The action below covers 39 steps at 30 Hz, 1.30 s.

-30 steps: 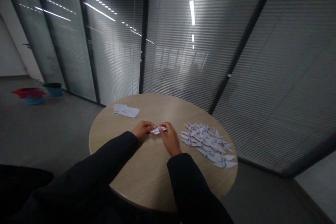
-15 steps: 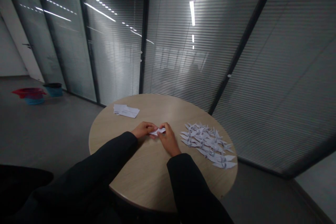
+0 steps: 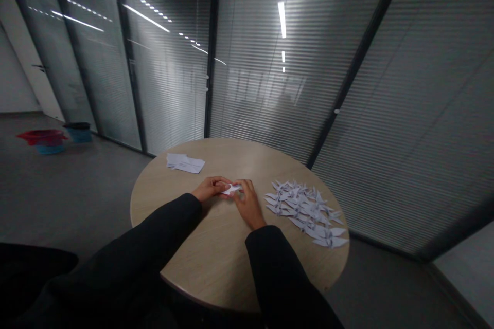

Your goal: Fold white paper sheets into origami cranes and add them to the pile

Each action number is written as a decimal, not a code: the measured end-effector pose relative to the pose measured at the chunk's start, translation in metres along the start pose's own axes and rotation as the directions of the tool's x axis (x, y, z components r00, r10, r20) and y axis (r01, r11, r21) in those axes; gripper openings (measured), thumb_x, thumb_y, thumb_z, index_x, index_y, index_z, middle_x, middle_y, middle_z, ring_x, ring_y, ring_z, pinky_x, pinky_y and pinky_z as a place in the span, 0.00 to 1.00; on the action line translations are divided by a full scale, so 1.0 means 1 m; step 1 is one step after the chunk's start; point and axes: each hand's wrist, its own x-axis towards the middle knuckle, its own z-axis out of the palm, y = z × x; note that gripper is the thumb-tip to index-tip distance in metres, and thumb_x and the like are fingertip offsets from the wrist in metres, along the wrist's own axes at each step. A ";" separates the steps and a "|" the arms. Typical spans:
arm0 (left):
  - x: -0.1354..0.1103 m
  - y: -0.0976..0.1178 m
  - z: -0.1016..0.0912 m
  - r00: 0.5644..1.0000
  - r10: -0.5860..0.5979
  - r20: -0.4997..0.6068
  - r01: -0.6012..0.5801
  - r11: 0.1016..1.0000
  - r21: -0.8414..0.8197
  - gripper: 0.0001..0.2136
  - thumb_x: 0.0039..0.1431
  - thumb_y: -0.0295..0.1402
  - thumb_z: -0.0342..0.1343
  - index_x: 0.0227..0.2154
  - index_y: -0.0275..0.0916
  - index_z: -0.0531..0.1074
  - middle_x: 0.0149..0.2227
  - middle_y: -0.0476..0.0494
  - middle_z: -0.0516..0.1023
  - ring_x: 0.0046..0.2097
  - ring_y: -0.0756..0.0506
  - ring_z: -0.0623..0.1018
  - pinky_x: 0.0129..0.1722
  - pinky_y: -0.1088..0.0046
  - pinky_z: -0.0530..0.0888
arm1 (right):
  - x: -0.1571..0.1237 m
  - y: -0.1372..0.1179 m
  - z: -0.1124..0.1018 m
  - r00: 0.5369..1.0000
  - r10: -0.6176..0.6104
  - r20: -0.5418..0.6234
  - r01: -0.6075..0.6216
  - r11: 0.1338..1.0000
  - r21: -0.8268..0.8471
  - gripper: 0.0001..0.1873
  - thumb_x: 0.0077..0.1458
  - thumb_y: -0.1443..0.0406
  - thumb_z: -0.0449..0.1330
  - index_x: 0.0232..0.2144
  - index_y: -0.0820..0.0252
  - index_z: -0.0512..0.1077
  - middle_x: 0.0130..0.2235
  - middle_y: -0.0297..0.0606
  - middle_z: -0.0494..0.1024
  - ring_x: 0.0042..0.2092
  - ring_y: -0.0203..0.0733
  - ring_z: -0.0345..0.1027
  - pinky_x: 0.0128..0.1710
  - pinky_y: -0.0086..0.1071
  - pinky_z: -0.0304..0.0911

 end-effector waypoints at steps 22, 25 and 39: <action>-0.006 0.000 0.009 0.999 -0.007 0.035 0.005 0.998 0.066 0.22 0.39 0.47 0.65 0.29 0.31 0.71 0.31 0.43 0.73 0.35 0.48 0.74 0.31 0.71 0.75 | 0.002 0.003 -0.005 0.997 0.051 -0.060 -0.055 0.995 -0.077 0.10 0.55 0.58 0.54 0.30 0.58 0.70 0.33 0.38 0.73 0.37 0.42 0.68 0.39 0.34 0.62; -0.005 0.002 0.011 1.000 0.005 0.019 -0.007 0.996 0.093 0.24 0.29 0.41 0.70 0.29 0.31 0.72 0.28 0.45 0.74 0.31 0.50 0.74 0.34 0.70 0.75 | 0.001 0.007 -0.003 0.991 0.114 -0.066 -0.117 0.992 -0.042 0.11 0.55 0.57 0.54 0.30 0.59 0.69 0.32 0.38 0.74 0.36 0.42 0.68 0.38 0.33 0.62; -0.007 0.009 0.011 0.997 0.076 -0.028 -0.065 0.959 0.275 0.25 0.24 0.35 0.71 0.31 0.30 0.74 0.25 0.46 0.77 0.28 0.49 0.76 0.33 0.73 0.72 | -0.001 0.012 0.000 0.981 0.184 -0.064 -0.188 0.980 -0.070 0.12 0.55 0.56 0.51 0.31 0.58 0.67 0.31 0.37 0.74 0.34 0.42 0.68 0.33 0.33 0.62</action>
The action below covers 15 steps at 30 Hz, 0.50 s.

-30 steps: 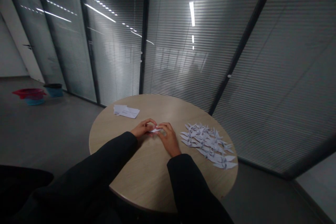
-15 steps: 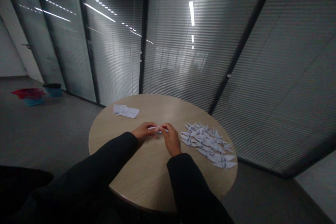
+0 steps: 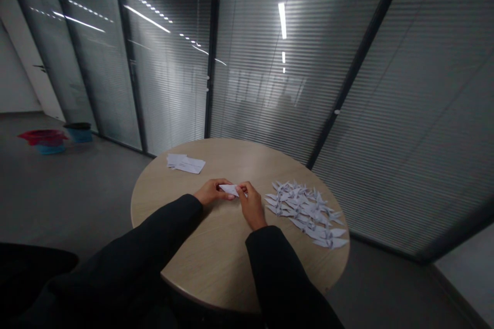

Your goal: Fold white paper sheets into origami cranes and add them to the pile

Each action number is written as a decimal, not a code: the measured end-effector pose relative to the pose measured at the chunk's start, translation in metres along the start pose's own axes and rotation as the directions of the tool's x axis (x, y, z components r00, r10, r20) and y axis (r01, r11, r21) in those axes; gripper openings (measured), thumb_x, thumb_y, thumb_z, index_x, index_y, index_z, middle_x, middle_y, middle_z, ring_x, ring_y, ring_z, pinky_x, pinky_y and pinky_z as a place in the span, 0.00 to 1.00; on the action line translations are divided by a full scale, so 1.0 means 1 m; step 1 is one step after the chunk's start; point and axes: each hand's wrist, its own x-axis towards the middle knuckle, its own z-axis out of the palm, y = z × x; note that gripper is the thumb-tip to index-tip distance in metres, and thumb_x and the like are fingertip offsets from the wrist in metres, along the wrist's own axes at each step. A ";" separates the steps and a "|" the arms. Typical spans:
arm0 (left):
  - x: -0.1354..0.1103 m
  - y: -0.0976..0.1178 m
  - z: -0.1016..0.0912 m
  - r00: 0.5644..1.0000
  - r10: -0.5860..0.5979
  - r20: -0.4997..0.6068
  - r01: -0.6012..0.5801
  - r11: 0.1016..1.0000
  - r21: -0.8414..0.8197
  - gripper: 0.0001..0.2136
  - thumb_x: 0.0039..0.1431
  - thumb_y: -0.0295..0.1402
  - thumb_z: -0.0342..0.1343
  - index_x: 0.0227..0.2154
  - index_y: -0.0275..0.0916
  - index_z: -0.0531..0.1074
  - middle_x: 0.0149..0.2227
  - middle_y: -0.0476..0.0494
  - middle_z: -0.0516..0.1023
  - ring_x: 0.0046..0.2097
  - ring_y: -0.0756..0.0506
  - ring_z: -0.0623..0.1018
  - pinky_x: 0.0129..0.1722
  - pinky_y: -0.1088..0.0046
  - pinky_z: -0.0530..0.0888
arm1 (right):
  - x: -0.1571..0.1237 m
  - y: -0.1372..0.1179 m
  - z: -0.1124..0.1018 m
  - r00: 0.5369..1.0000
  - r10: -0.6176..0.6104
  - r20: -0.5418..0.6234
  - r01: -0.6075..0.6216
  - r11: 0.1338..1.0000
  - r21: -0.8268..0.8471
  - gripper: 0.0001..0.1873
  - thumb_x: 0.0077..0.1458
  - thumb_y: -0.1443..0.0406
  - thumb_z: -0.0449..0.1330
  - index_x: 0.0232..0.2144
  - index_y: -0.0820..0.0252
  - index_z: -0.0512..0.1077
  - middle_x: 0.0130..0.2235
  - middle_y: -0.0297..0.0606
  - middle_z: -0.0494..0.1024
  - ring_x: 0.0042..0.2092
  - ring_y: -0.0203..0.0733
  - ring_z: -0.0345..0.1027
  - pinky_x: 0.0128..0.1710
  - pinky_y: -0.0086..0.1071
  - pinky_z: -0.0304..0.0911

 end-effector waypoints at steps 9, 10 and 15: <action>-0.001 -0.006 -0.001 0.998 -0.055 0.008 0.055 0.994 -0.095 0.23 0.30 0.41 0.69 0.29 0.29 0.74 0.25 0.42 0.78 0.28 0.46 0.78 0.35 0.69 0.74 | -0.001 -0.008 -0.001 0.993 -0.115 0.008 0.115 0.993 -0.016 0.08 0.54 0.60 0.54 0.32 0.58 0.68 0.34 0.38 0.71 0.37 0.41 0.66 0.35 0.33 0.63; -0.001 -0.006 0.000 0.998 -0.058 0.008 0.059 0.994 -0.092 0.23 0.31 0.41 0.69 0.29 0.29 0.74 0.25 0.42 0.78 0.28 0.46 0.78 0.35 0.69 0.74 | 0.000 -0.009 -0.002 0.992 -0.127 0.008 0.127 0.992 -0.015 0.08 0.54 0.61 0.54 0.32 0.58 0.69 0.35 0.39 0.71 0.38 0.42 0.66 0.35 0.33 0.63; -0.001 -0.005 0.000 0.996 -0.088 -0.001 0.087 0.990 -0.109 0.23 0.30 0.41 0.69 0.29 0.29 0.75 0.25 0.41 0.78 0.29 0.46 0.78 0.36 0.69 0.74 | 0.000 -0.010 -0.004 0.985 -0.170 0.028 0.170 0.985 -0.033 0.06 0.54 0.64 0.54 0.32 0.58 0.70 0.35 0.39 0.72 0.37 0.42 0.67 0.34 0.33 0.64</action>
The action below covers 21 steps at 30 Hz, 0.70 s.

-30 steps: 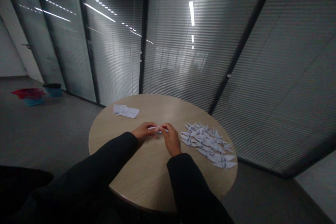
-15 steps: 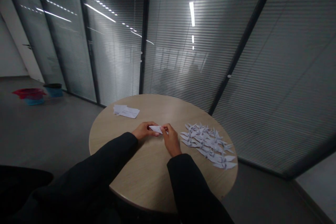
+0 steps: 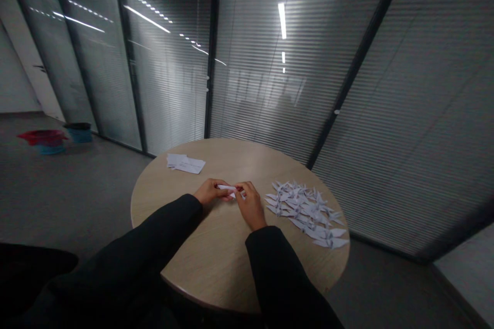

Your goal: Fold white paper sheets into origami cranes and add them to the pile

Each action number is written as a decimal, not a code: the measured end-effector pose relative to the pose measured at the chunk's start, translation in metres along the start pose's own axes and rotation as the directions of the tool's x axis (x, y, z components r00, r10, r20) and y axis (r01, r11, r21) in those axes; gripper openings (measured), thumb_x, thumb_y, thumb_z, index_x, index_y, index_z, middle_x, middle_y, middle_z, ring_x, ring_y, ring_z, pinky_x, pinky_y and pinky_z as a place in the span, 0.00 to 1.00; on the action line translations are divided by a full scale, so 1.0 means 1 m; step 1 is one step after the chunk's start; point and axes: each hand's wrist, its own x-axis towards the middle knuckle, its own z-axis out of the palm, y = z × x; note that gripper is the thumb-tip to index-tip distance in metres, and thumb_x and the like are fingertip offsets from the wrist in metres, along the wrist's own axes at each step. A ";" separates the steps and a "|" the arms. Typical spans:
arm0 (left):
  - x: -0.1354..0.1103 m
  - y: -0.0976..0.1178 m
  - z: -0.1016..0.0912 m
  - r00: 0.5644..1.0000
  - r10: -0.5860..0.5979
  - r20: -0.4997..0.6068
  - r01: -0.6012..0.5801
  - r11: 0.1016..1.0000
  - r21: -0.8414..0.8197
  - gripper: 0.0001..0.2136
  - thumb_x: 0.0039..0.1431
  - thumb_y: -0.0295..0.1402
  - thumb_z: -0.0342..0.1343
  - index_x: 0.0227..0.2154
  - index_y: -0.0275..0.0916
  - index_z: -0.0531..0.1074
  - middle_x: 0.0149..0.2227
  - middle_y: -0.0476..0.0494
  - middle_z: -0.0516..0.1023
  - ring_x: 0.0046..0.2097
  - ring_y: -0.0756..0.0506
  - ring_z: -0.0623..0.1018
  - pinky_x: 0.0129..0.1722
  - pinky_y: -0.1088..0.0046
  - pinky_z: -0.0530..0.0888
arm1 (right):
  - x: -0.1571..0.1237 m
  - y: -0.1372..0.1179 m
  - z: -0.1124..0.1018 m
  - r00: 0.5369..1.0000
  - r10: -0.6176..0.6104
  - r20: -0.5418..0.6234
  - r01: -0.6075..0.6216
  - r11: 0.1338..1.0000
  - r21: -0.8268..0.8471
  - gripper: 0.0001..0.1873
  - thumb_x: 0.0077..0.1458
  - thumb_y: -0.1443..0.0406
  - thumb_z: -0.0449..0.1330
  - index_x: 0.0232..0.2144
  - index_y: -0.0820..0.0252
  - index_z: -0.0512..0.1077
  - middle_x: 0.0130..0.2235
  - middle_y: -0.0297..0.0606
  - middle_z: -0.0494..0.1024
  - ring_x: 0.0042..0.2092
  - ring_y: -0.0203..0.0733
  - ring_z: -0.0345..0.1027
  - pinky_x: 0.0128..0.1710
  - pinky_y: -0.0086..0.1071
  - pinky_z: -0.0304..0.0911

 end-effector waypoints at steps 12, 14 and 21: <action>0.003 -0.003 0.000 0.999 -0.031 0.036 0.034 0.996 -0.086 0.19 0.35 0.38 0.68 0.29 0.28 0.75 0.26 0.41 0.79 0.32 0.45 0.79 0.40 0.68 0.74 | -0.001 -0.002 -0.001 0.998 -0.042 -0.041 0.037 0.992 -0.120 0.05 0.54 0.66 0.54 0.30 0.58 0.70 0.33 0.39 0.72 0.35 0.41 0.67 0.35 0.34 0.63; 0.003 -0.004 0.000 0.999 -0.031 0.032 0.033 0.996 -0.081 0.19 0.36 0.38 0.68 0.30 0.28 0.75 0.26 0.41 0.79 0.32 0.45 0.79 0.40 0.68 0.74 | -0.001 -0.003 -0.001 0.998 -0.033 -0.055 0.026 0.991 -0.130 0.05 0.54 0.66 0.54 0.30 0.58 0.70 0.33 0.39 0.72 0.34 0.41 0.67 0.34 0.34 0.63; 0.002 -0.005 -0.002 1.000 -0.008 0.027 0.009 1.000 -0.012 0.19 0.37 0.39 0.67 0.29 0.28 0.75 0.25 0.40 0.79 0.30 0.45 0.79 0.37 0.69 0.75 | 0.000 -0.003 0.000 0.999 -0.006 -0.051 0.000 0.991 -0.130 0.05 0.53 0.66 0.54 0.28 0.59 0.70 0.31 0.38 0.73 0.30 0.39 0.66 0.31 0.32 0.62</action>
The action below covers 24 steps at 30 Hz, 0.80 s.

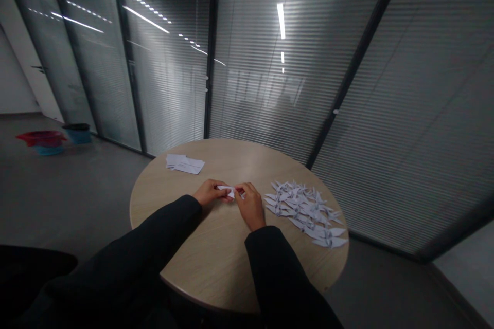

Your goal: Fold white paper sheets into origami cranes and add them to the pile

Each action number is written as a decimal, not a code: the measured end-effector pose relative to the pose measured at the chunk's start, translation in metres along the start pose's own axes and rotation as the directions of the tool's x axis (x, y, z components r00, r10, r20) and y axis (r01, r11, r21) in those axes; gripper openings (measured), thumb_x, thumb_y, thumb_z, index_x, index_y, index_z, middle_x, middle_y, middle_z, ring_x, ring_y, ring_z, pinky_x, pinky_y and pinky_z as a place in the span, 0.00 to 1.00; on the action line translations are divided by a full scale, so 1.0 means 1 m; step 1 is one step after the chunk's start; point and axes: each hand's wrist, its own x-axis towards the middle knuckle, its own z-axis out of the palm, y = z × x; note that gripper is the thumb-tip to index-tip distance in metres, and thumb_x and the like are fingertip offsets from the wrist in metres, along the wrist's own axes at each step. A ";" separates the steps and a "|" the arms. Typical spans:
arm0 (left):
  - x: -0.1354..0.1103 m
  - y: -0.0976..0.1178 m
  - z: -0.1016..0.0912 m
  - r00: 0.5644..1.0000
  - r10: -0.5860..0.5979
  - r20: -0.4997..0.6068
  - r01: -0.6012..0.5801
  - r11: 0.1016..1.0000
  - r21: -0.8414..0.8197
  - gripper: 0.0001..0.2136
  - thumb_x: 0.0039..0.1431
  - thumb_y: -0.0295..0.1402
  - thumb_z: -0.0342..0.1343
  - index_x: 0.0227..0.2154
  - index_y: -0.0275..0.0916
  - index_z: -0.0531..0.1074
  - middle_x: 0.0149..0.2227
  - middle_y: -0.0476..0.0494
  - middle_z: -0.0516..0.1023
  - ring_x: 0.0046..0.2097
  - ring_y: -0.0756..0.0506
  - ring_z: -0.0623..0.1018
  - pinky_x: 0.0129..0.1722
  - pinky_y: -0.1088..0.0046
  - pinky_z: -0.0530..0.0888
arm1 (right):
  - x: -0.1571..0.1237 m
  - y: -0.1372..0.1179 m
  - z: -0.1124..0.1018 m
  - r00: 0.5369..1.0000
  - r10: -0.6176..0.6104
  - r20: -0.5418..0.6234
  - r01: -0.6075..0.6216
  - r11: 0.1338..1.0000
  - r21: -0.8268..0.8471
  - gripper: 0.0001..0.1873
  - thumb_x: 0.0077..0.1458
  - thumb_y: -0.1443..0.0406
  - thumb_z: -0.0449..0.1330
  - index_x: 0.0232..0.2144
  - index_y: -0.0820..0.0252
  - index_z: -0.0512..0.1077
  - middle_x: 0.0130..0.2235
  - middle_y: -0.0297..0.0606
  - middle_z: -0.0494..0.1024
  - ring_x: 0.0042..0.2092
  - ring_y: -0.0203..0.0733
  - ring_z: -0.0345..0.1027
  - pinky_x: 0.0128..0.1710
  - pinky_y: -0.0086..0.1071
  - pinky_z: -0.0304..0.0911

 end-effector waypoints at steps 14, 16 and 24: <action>0.003 -0.004 -0.001 1.000 0.008 -0.022 -0.006 0.997 0.078 0.16 0.40 0.36 0.65 0.29 0.28 0.74 0.25 0.40 0.79 0.28 0.47 0.78 0.35 0.70 0.74 | -0.001 0.008 0.001 0.998 -0.050 0.048 0.052 0.997 -0.051 0.05 0.54 0.67 0.54 0.31 0.60 0.70 0.32 0.37 0.72 0.31 0.37 0.66 0.32 0.30 0.62; 0.002 -0.004 -0.001 1.000 -0.001 -0.022 0.002 0.998 0.058 0.15 0.39 0.35 0.65 0.28 0.28 0.74 0.25 0.40 0.79 0.28 0.47 0.78 0.35 0.71 0.74 | -0.001 0.008 0.001 0.996 -0.066 0.053 0.069 0.995 -0.066 0.05 0.54 0.67 0.54 0.31 0.59 0.70 0.32 0.36 0.72 0.31 0.37 0.66 0.33 0.30 0.62; -0.002 0.003 0.002 0.999 -0.037 -0.011 0.037 0.999 -0.019 0.12 0.39 0.32 0.66 0.26 0.28 0.74 0.24 0.42 0.78 0.27 0.47 0.78 0.34 0.71 0.74 | -0.001 0.006 -0.001 0.993 -0.095 0.076 0.099 0.994 -0.054 0.05 0.55 0.67 0.54 0.31 0.59 0.71 0.32 0.36 0.73 0.30 0.36 0.67 0.32 0.29 0.62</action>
